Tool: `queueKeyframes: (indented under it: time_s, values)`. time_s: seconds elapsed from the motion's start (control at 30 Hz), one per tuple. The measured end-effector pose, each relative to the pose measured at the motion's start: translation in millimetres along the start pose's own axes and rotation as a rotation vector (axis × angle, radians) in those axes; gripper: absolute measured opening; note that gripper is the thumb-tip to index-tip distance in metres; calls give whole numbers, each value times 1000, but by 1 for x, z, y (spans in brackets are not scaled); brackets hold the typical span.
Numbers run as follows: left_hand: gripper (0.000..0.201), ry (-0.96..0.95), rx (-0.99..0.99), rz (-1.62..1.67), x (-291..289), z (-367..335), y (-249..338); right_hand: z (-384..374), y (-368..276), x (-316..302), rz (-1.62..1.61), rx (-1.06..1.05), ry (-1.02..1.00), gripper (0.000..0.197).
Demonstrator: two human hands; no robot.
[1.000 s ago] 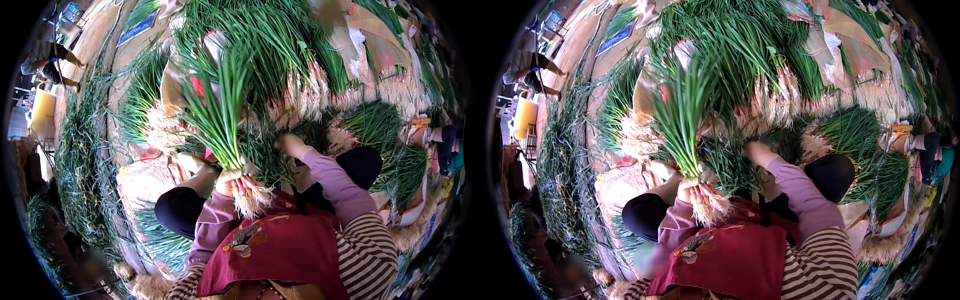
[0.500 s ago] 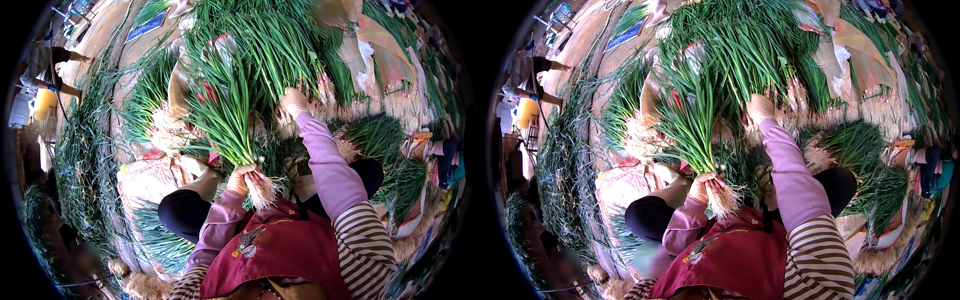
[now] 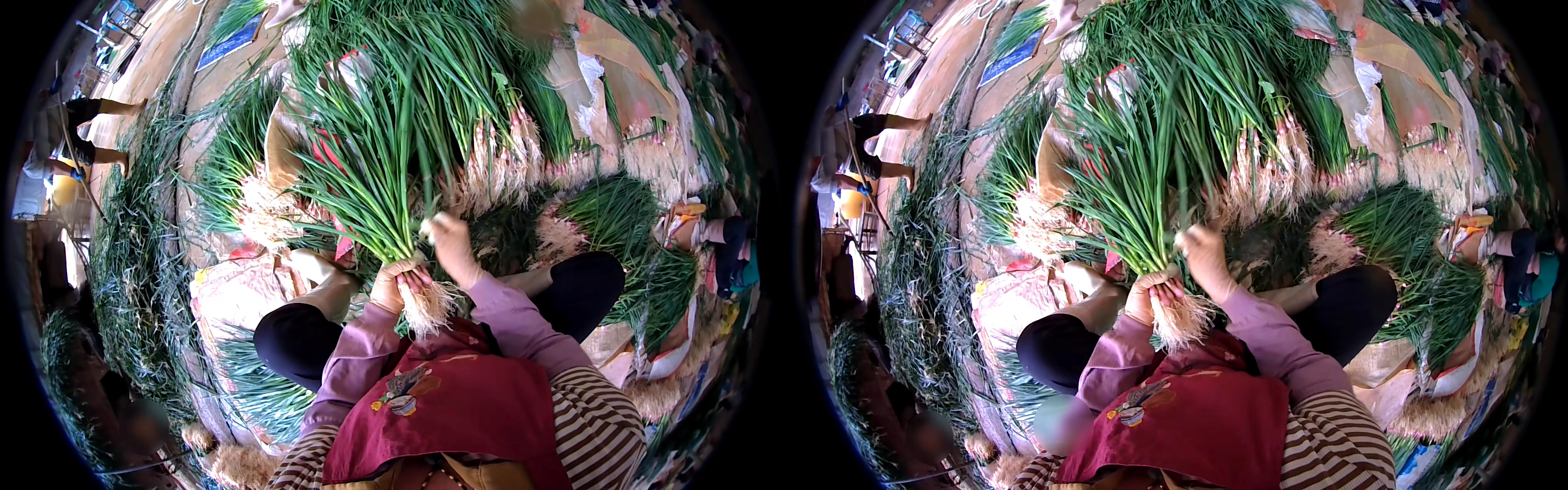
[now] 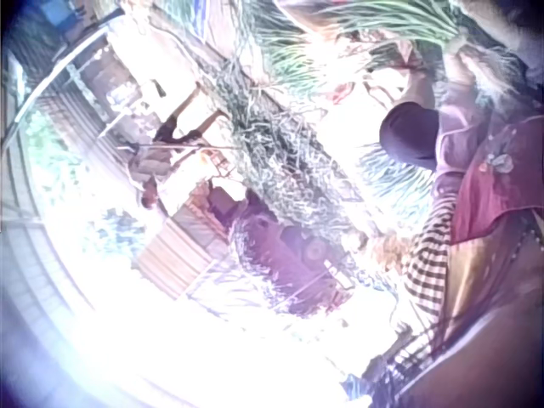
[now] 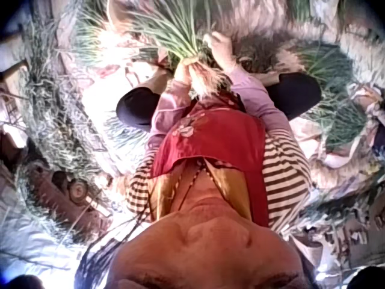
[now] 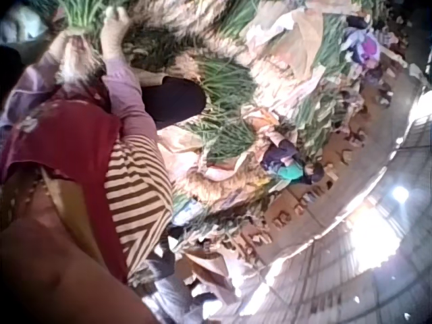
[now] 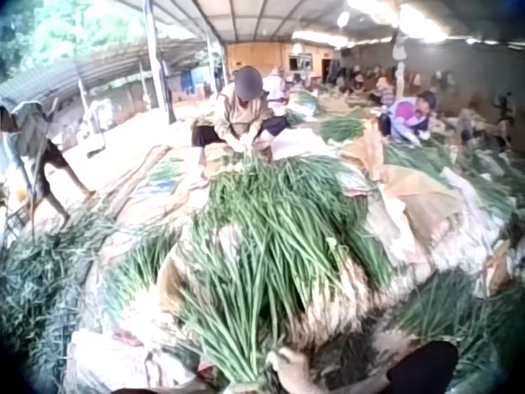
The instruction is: The person gathers stalks of green onions by hand, organizes them into a large bundle, and then secures the bundle with a rubber band.
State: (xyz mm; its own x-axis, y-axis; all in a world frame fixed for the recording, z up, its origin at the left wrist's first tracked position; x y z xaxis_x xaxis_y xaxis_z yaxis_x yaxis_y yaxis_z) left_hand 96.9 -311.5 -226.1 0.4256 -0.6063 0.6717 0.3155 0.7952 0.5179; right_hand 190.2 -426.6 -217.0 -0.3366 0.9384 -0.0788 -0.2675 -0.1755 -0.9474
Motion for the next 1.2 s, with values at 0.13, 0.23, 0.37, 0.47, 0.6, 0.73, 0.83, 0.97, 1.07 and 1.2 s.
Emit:
queueKeyframes:
  time_s: [0.13,0.23,0.37,0.47,0.6,0.73,0.83,0.97,1.07,1.2]
  values:
    - [22,-14,-71,173,-4,5,-2,-31,14,-40,501,-74,-236,18]
    - [22,-39,-89,182,-16,2,-2,-26,5,-68,1285,242,-903,28]
    - [22,-44,-33,135,-20,2,-4,-52,-18,-71,816,200,-132,38]
    - [20,-136,14,213,-39,6,-10,-88,-20,-43,1053,-47,98,34]
    - [35,-354,340,329,7,24,15,-116,4,-37,1000,-84,166,28]
    - [38,-234,-32,248,-3,24,25,-96,11,-62,622,75,68,18]
    - [59,-143,-75,274,-15,7,4,-87,19,-69,223,33,-69,12]
    - [57,-150,-184,185,-7,4,3,-34,-14,-54,186,25,-303,6]
    - [29,-21,-92,17,-11,-3,-10,-13,6,-27,192,-33,-335,6]
    - [23,43,16,-58,6,5,-5,3,39,-8,-43,23,-14,11]
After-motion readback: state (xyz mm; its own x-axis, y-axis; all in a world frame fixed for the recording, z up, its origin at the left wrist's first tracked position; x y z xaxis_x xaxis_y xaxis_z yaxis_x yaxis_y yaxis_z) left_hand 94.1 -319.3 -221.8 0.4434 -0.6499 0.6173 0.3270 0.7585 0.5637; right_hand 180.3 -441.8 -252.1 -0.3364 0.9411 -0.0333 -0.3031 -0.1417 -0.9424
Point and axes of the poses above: each hand's wrist, its own z-axis away from the middle knuckle, its own x-axis out of the palm, y = z × x, the point moved 1 cm from there along -z, towards the middle knuckle, and after that the axes turned 6 degrees about x, right-handed, at the moved point
